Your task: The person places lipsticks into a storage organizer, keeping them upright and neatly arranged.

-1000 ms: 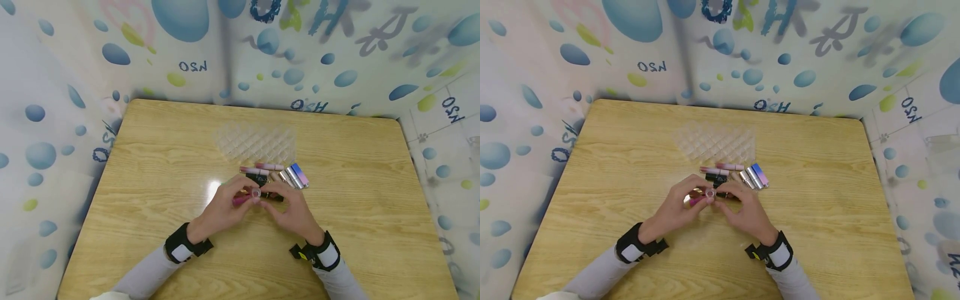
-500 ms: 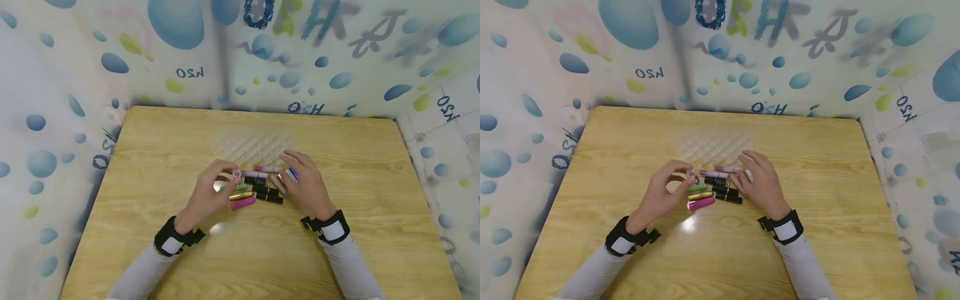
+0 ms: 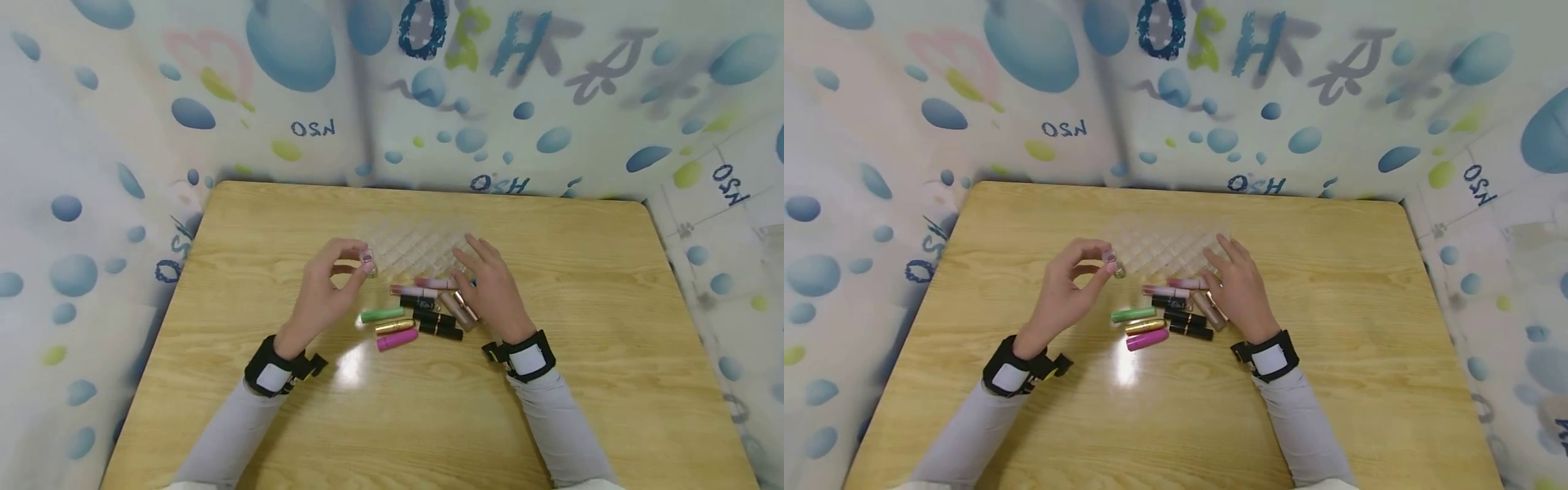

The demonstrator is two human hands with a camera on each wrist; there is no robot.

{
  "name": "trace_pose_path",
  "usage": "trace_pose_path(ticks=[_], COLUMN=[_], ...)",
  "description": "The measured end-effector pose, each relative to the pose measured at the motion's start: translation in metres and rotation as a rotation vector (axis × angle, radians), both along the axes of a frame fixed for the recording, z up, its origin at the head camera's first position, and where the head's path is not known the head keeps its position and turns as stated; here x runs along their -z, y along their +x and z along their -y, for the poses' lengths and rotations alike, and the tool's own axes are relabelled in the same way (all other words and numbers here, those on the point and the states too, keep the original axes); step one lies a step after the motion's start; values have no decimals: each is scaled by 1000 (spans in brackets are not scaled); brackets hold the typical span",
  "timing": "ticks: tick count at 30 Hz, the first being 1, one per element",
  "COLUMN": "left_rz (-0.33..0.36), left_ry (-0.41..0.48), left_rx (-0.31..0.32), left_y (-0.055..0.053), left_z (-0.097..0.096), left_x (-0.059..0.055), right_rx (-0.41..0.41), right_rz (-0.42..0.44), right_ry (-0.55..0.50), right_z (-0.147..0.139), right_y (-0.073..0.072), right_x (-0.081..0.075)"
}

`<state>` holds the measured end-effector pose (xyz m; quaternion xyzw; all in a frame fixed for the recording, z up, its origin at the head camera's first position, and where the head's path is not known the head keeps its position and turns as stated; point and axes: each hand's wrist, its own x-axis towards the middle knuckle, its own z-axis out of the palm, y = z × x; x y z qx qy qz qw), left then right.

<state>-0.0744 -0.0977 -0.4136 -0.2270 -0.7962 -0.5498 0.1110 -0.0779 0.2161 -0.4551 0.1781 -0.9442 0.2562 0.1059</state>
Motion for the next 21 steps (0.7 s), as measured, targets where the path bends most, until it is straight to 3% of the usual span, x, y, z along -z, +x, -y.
trace_pose_path(ticks=[3, 10, 15, 21], left_rz=[-18, -21, -21, -46], left_ry=[26, 55, 64, 56], left_rx=[-22, -77, -115, -157], left_y=[-10, -17, -21, -37], left_z=[1, 0, 2, 3], left_x=[0, -21, -29, -16], right_rx=[4, 32, 50, 61], right_rz=[-8, -3, -9, -41], right_ry=[-18, -32, -20, 47], right_z=[0, 3, 7, 6], right_y=[0, 1, 0, -1], right_x=[0, -2, -1, 1])
